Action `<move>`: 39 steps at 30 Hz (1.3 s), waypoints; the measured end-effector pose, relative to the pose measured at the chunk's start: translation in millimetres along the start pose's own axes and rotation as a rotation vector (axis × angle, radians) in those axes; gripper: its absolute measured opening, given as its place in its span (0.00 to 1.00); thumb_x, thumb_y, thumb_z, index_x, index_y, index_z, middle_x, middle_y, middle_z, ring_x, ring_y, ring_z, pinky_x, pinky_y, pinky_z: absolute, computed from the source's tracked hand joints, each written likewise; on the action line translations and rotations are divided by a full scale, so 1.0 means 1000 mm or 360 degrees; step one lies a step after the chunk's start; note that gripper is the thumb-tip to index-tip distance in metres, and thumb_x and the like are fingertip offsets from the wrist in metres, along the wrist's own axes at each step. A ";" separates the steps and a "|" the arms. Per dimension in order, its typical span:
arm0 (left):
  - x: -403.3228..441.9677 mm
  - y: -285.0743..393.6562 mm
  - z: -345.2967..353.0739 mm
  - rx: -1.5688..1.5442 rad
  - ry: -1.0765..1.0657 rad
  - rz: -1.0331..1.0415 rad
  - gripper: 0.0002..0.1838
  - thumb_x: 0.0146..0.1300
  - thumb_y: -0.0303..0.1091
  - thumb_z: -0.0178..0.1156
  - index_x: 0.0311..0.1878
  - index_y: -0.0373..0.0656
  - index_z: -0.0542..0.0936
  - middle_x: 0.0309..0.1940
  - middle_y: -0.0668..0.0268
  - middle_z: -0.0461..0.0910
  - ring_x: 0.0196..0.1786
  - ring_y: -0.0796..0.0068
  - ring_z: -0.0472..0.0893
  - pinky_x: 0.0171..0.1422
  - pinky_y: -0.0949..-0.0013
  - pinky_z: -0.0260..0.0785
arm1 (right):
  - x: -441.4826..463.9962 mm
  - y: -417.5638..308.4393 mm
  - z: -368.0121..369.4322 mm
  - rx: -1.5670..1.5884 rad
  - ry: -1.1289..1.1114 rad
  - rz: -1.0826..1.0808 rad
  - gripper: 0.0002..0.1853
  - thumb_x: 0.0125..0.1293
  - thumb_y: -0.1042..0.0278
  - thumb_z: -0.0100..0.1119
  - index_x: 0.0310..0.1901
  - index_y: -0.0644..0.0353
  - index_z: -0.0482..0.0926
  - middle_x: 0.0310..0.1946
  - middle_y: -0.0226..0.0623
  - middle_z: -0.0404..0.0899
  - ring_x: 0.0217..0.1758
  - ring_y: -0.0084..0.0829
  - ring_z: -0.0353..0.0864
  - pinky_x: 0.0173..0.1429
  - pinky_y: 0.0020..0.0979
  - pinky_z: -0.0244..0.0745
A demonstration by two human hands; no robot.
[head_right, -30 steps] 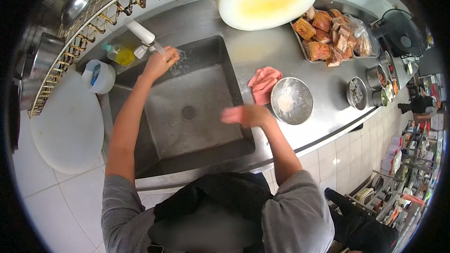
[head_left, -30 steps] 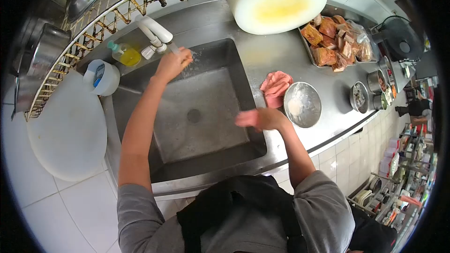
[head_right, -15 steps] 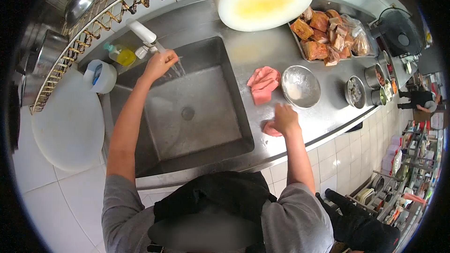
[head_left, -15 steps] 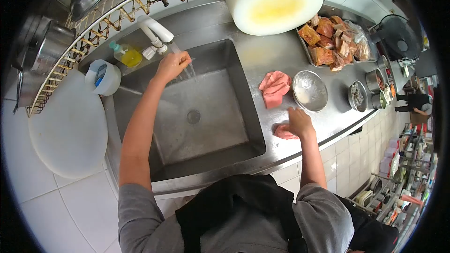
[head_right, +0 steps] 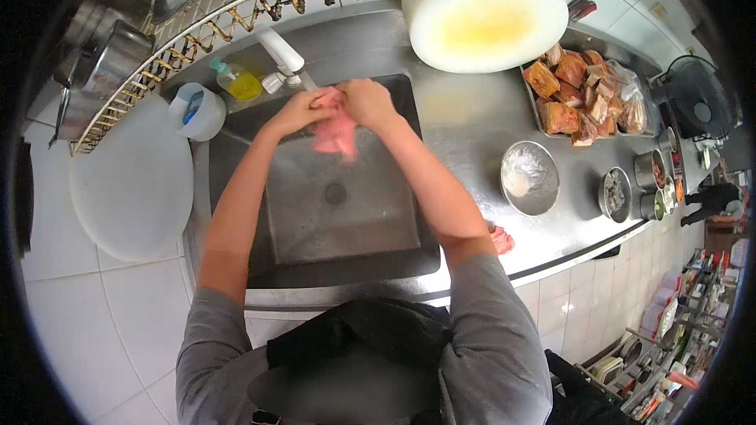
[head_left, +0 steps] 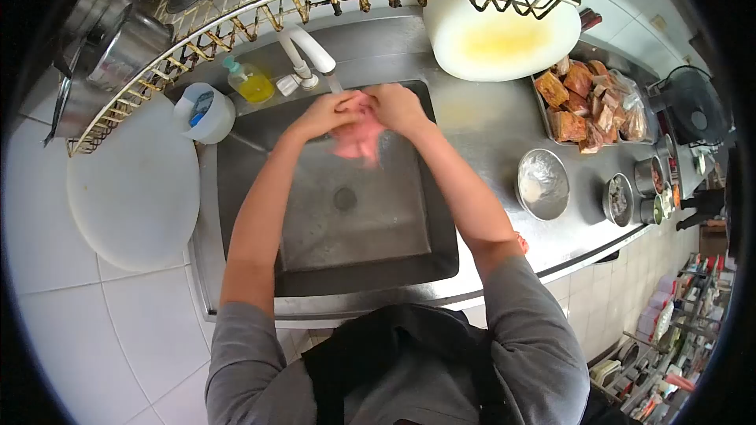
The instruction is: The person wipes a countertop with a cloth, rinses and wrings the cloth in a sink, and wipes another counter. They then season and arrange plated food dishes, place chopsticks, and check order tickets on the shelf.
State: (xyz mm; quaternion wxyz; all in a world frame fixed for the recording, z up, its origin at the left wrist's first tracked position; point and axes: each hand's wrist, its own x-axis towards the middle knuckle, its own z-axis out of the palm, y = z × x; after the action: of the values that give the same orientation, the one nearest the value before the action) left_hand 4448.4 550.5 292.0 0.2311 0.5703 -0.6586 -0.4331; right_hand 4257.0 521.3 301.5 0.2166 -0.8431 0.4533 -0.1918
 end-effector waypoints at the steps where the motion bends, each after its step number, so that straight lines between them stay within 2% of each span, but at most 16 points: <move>1: 0.003 -0.005 -0.012 0.0028 -0.0039 -0.0316 0.20 0.59 0.40 0.64 0.52 0.40 0.79 0.41 0.66 0.83 0.46 0.70 0.80 0.56 0.69 0.69 | 0.015 -0.004 0.008 -0.0005 -0.0026 -0.0048 0.10 0.62 0.64 0.53 0.40 0.56 0.81 0.35 0.46 0.81 0.40 0.50 0.80 0.44 0.45 0.74; 2: 0.019 -0.058 -0.007 -0.0356 0.0297 0.0291 0.17 0.63 0.37 0.59 0.50 0.38 0.79 0.41 0.63 0.83 0.45 0.68 0.80 0.55 0.67 0.69 | 0.025 -0.008 0.018 0.0061 0.0216 -0.0110 0.10 0.62 0.64 0.54 0.40 0.57 0.81 0.33 0.46 0.81 0.38 0.48 0.81 0.43 0.44 0.75; 4: 0.009 -0.059 -0.023 -0.0025 0.0492 0.0271 0.15 0.65 0.37 0.55 0.49 0.37 0.79 0.41 0.61 0.83 0.45 0.67 0.80 0.54 0.67 0.69 | 0.040 -0.021 0.031 0.0203 0.0687 -0.0225 0.11 0.61 0.64 0.57 0.40 0.60 0.81 0.28 0.47 0.81 0.35 0.45 0.83 0.42 0.42 0.76; 7: 0.003 -0.058 -0.033 0.0150 0.0402 0.0114 0.17 0.69 0.39 0.50 0.52 0.37 0.75 0.46 0.58 0.80 0.47 0.67 0.77 0.57 0.68 0.67 | 0.065 -0.040 0.027 0.0648 0.0035 0.0048 0.09 0.60 0.67 0.59 0.37 0.63 0.82 0.30 0.48 0.82 0.31 0.50 0.81 0.37 0.39 0.78; 10: 0.004 -0.057 -0.029 0.0180 0.0342 0.0084 0.18 0.71 0.40 0.46 0.56 0.38 0.72 0.50 0.57 0.77 0.50 0.67 0.75 0.59 0.68 0.65 | 0.086 -0.033 0.057 0.1571 -0.0183 0.0003 0.09 0.60 0.69 0.57 0.37 0.65 0.82 0.29 0.46 0.83 0.28 0.50 0.81 0.36 0.35 0.79; 13: 0.006 -0.054 -0.017 0.0086 0.0350 0.0066 0.18 0.71 0.39 0.46 0.56 0.37 0.71 0.50 0.59 0.76 0.51 0.69 0.74 0.59 0.68 0.65 | 0.093 -0.022 0.062 0.1623 -0.0332 -0.0107 0.11 0.58 0.68 0.58 0.40 0.62 0.83 0.30 0.44 0.84 0.28 0.46 0.82 0.39 0.36 0.79; 16: 0.018 -0.061 -0.013 -0.0100 0.0322 0.0169 0.15 0.67 0.33 0.50 0.53 0.36 0.72 0.49 0.59 0.77 0.53 0.71 0.74 0.58 0.69 0.66 | 0.081 -0.009 0.038 0.0452 0.0179 -0.0387 0.18 0.53 0.70 0.63 0.47 0.66 0.80 0.34 0.49 0.82 0.37 0.43 0.83 0.49 0.36 0.77; 19: 0.020 -0.055 -0.011 -0.0331 0.0289 0.0232 0.15 0.66 0.33 0.53 0.53 0.36 0.73 0.49 0.62 0.76 0.53 0.75 0.74 0.58 0.69 0.66 | 0.061 0.014 0.039 0.0017 0.0299 -0.0485 0.19 0.50 0.72 0.63 0.46 0.65 0.79 0.35 0.49 0.82 0.37 0.45 0.82 0.49 0.37 0.75; 22: 0.010 -0.035 -0.016 -0.0246 0.0368 0.0211 0.16 0.62 0.29 0.56 0.53 0.37 0.73 0.48 0.64 0.77 0.50 0.78 0.76 0.56 0.71 0.68 | 0.062 0.029 0.026 0.0093 -0.0701 -0.0087 0.16 0.53 0.70 0.63 0.45 0.63 0.78 0.33 0.43 0.82 0.35 0.38 0.80 0.44 0.34 0.75; 23: 0.006 -0.030 -0.018 -0.0164 0.0420 0.0196 0.16 0.60 0.26 0.57 0.52 0.37 0.73 0.47 0.64 0.78 0.49 0.78 0.77 0.55 0.72 0.69 | 0.060 0.032 0.025 0.0243 -0.0637 -0.0092 0.15 0.55 0.70 0.62 0.44 0.63 0.78 0.33 0.41 0.81 0.34 0.35 0.80 0.43 0.33 0.75; 26: 0.013 -0.078 -0.015 -0.0423 0.0415 0.0075 0.29 0.62 0.44 0.60 0.62 0.41 0.66 0.58 0.55 0.71 0.57 0.64 0.74 0.61 0.61 0.67 | 0.053 0.039 0.032 0.0726 -0.0507 -0.0075 0.12 0.59 0.67 0.60 0.44 0.62 0.77 0.32 0.34 0.80 0.33 0.27 0.77 0.40 0.29 0.74; 29: -0.005 -0.069 0.012 -0.1152 0.0543 -0.0724 0.52 0.56 0.70 0.54 0.74 0.48 0.46 0.71 0.48 0.50 0.71 0.50 0.57 0.68 0.42 0.54 | 0.053 0.034 0.038 0.1135 -0.0454 0.0018 0.14 0.62 0.64 0.59 0.46 0.62 0.77 0.33 0.33 0.80 0.35 0.24 0.77 0.42 0.29 0.74; 30: -0.009 -0.078 0.018 -0.1332 0.0254 -0.0891 0.64 0.45 0.84 0.42 0.74 0.54 0.30 0.74 0.48 0.31 0.75 0.41 0.41 0.67 0.30 0.46 | 0.051 0.028 0.036 0.1178 -0.0426 0.0059 0.15 0.61 0.63 0.60 0.46 0.62 0.77 0.35 0.35 0.80 0.36 0.25 0.78 0.43 0.30 0.74; 33: -0.019 -0.047 0.043 -0.2366 -0.0016 -0.1316 0.56 0.52 0.81 0.37 0.75 0.54 0.36 0.74 0.51 0.37 0.75 0.45 0.46 0.65 0.30 0.52 | 0.044 0.012 0.041 0.1456 -0.0443 0.0102 0.20 0.60 0.61 0.61 0.49 0.63 0.74 0.38 0.39 0.80 0.40 0.28 0.79 0.47 0.32 0.74; 36: -0.008 -0.061 0.059 -0.2467 0.0077 -0.0125 0.43 0.65 0.69 0.34 0.74 0.49 0.46 0.72 0.54 0.50 0.71 0.51 0.58 0.65 0.36 0.60 | 0.043 0.005 0.056 0.1510 -0.0452 0.0005 0.25 0.58 0.59 0.63 0.53 0.65 0.71 0.44 0.43 0.78 0.46 0.33 0.78 0.52 0.33 0.73; 39: 0.016 -0.086 0.048 -0.2280 0.0630 -0.0011 0.29 0.73 0.53 0.33 0.69 0.45 0.58 0.66 0.59 0.63 0.66 0.59 0.68 0.64 0.47 0.66 | 0.038 0.000 0.068 0.1191 -0.0003 -0.0185 0.30 0.54 0.57 0.66 0.56 0.63 0.69 0.52 0.49 0.74 0.56 0.41 0.73 0.59 0.38 0.68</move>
State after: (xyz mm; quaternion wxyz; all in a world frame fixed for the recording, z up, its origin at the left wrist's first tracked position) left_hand 4453.5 551.9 192.8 0.6594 0.3494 -0.1592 -0.6464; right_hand 4311.6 502.5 249.5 0.4988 -0.7302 0.3030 -0.3553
